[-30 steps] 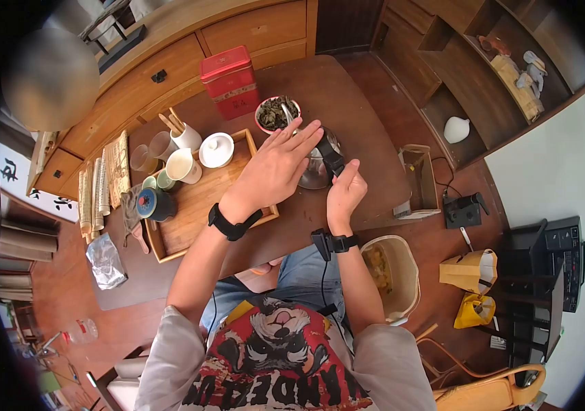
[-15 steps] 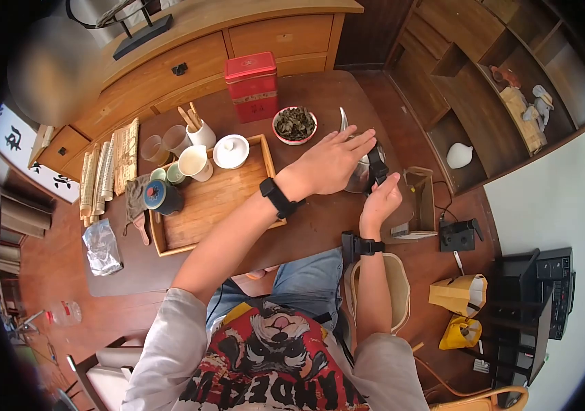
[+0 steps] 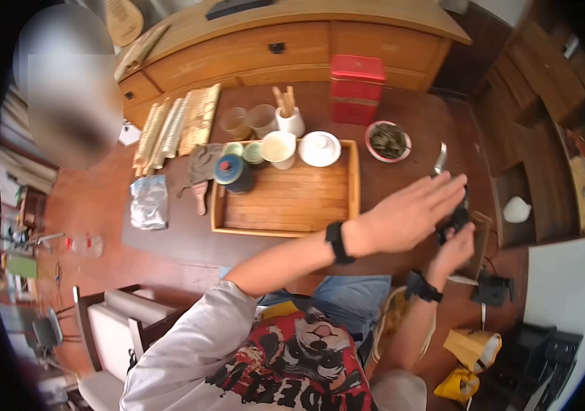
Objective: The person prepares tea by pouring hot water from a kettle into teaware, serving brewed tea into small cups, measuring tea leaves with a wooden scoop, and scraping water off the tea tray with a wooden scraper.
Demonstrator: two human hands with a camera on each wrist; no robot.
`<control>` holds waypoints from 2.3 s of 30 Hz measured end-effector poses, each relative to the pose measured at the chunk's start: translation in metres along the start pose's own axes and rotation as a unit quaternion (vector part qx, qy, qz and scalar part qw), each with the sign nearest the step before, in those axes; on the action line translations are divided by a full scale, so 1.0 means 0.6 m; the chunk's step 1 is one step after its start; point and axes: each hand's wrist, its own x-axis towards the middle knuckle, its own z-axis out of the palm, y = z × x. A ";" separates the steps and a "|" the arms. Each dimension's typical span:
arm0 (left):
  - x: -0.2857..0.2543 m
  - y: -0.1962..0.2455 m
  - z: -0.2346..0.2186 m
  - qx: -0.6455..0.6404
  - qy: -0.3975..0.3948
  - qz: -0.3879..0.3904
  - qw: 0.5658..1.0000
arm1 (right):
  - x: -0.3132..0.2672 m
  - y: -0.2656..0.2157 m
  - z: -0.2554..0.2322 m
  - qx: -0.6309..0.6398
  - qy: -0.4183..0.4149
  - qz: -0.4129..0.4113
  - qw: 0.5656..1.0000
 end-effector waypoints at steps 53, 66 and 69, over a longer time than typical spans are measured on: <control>-0.640 -0.115 -0.485 0.418 0.148 -0.549 0.709 | -0.204 -0.168 0.113 0.006 -0.204 -0.141 0.969; -0.659 -0.059 -0.465 0.419 0.106 -0.593 0.679 | -0.206 -0.161 0.114 -0.007 -0.215 -0.129 0.968; -0.661 -0.054 -0.465 0.426 0.097 -0.613 0.658 | -0.204 -0.157 0.117 -0.005 -0.215 -0.129 0.968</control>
